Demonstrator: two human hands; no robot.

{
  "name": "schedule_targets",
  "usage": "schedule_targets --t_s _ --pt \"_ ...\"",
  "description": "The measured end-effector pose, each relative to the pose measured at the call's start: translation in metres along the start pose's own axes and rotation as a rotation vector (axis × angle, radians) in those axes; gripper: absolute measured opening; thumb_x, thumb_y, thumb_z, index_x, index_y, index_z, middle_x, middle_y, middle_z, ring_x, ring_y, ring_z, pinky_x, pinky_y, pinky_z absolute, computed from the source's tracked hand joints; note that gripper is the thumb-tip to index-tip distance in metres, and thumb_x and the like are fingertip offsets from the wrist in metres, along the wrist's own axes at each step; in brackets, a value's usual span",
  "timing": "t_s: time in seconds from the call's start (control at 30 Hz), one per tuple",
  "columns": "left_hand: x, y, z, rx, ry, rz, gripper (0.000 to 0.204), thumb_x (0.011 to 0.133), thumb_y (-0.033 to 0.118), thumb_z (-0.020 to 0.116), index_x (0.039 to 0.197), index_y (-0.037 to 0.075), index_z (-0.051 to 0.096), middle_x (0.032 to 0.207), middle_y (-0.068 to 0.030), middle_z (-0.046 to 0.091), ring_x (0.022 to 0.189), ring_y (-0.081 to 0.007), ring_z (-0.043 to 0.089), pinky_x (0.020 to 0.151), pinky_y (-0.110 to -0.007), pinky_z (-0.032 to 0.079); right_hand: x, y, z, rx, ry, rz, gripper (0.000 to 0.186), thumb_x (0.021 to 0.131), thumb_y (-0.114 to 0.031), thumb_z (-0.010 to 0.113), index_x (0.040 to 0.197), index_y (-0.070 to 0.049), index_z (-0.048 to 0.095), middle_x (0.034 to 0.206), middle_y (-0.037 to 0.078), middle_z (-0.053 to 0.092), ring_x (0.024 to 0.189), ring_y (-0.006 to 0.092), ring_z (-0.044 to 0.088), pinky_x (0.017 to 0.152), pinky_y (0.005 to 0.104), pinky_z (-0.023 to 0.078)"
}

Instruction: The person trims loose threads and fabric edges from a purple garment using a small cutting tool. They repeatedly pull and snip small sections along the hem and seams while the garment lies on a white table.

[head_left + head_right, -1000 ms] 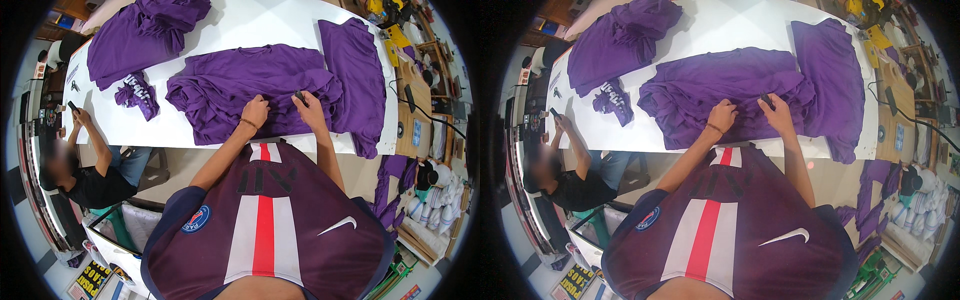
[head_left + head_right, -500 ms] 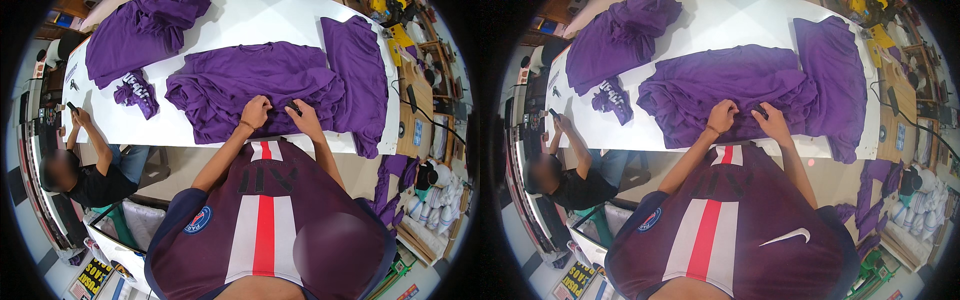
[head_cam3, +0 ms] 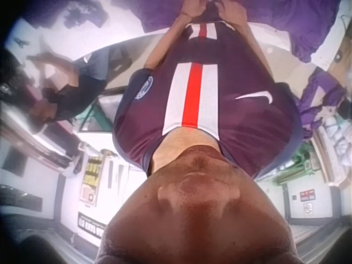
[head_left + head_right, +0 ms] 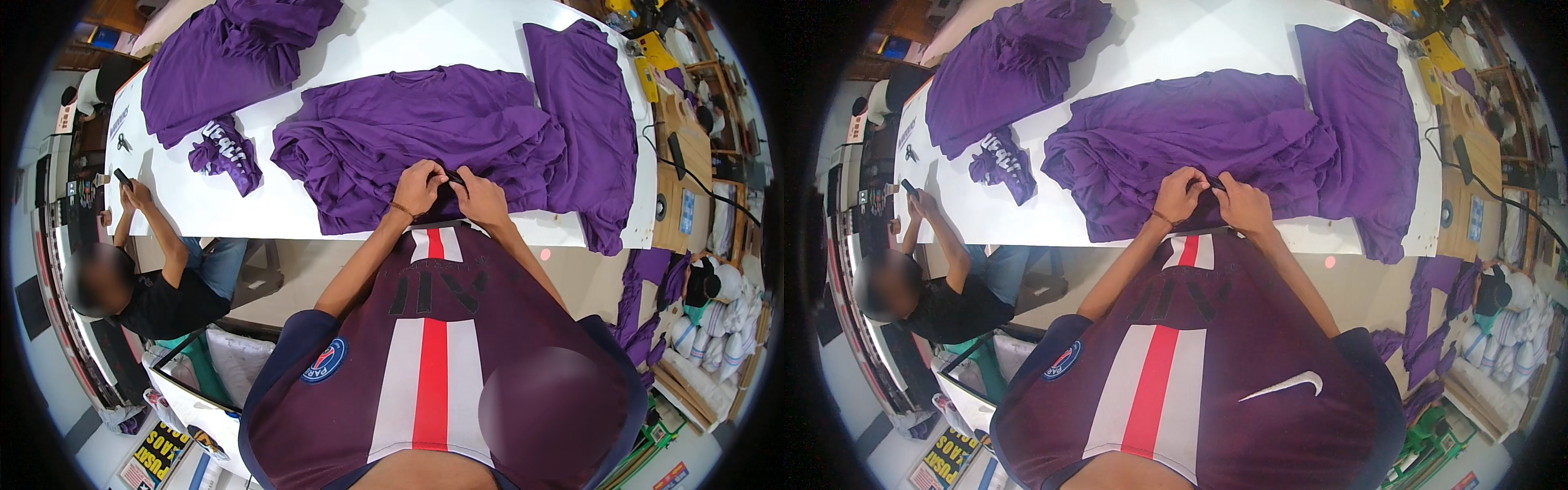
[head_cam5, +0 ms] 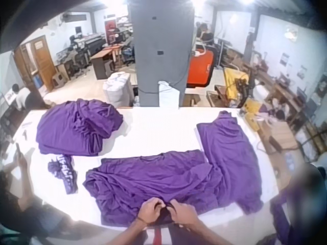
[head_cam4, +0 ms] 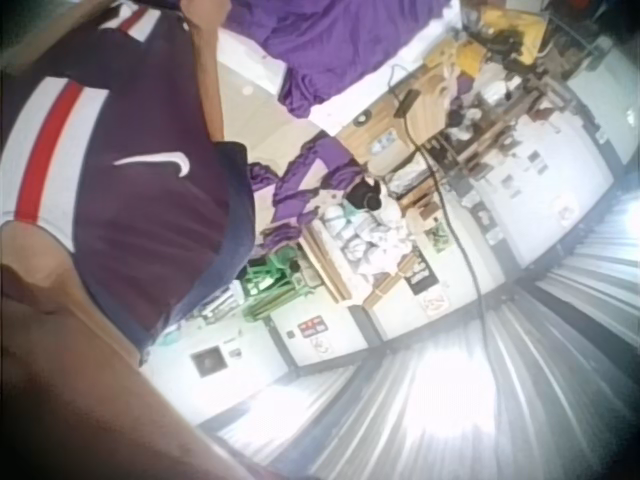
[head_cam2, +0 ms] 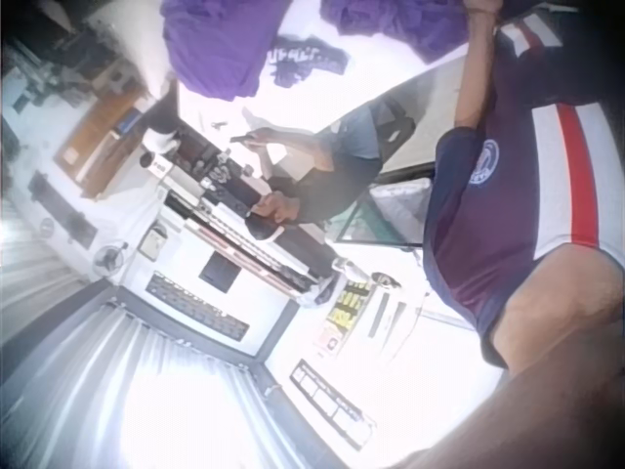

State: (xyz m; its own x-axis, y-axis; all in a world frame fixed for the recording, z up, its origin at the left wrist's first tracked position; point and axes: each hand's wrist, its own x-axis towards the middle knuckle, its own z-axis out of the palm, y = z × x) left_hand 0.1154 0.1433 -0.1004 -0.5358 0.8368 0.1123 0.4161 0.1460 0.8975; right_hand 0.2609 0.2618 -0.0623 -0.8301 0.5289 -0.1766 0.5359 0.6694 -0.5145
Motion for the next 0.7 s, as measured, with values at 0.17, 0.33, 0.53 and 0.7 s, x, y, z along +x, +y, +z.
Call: schedule_targets --t_s 0.17,0.33,0.53,0.7 --pt "0.001 0.001 -0.001 0.0 -0.016 -0.016 0.011 0.089 0.008 0.073 0.091 0.001 0.065 0.085 -0.0168 0.067 0.081 -0.0386 0.066 0.072 -0.045 0.05 0.002 0.0 0.001 -0.018 0.012 -0.028 0.024 0.102 -0.032 0.057 0.108 -0.01 0.054 0.079 0.021 0.071 0.076 0.0472 0.07 0.064 0.0597 0.053" --pt "0.0 0.01 -0.012 0.001 -0.053 -0.055 0.011 0.089 0.01 0.073 0.09 0.001 0.066 0.086 -0.0168 0.068 0.082 -0.0384 0.066 0.073 -0.045 0.05 0.001 -0.002 0.003 -0.003 0.025 -0.032 0.023 0.099 -0.031 0.06 0.106 -0.01 0.055 0.078 0.02 0.071 0.073 0.0468 0.07 0.062 0.0582 0.053" --pt "-0.004 0.007 -0.013 -0.002 -0.049 -0.07 0.011 0.089 0.01 0.073 0.09 0.001 0.067 0.086 -0.0168 0.069 0.082 -0.0384 0.067 0.073 -0.045 0.051 0.003 -0.003 0.002 0.011 0.057 -0.047 0.022 0.097 -0.029 0.063 0.105 -0.01 0.057 0.073 0.02 0.07 0.071 0.0456 0.07 0.061 0.057 0.054" --pt "-0.002 0.011 -0.013 -0.02 -0.027 -0.092 0.012 0.089 0.01 0.074 0.091 0.001 0.067 0.087 -0.0167 0.07 0.08 -0.0375 0.068 0.072 -0.044 0.051 0.002 0.0 -0.002 0.033 0.044 -0.056 0.023 0.096 -0.031 0.064 0.104 -0.01 0.058 0.074 0.02 0.07 0.072 0.045 0.07 0.062 0.0568 0.053"
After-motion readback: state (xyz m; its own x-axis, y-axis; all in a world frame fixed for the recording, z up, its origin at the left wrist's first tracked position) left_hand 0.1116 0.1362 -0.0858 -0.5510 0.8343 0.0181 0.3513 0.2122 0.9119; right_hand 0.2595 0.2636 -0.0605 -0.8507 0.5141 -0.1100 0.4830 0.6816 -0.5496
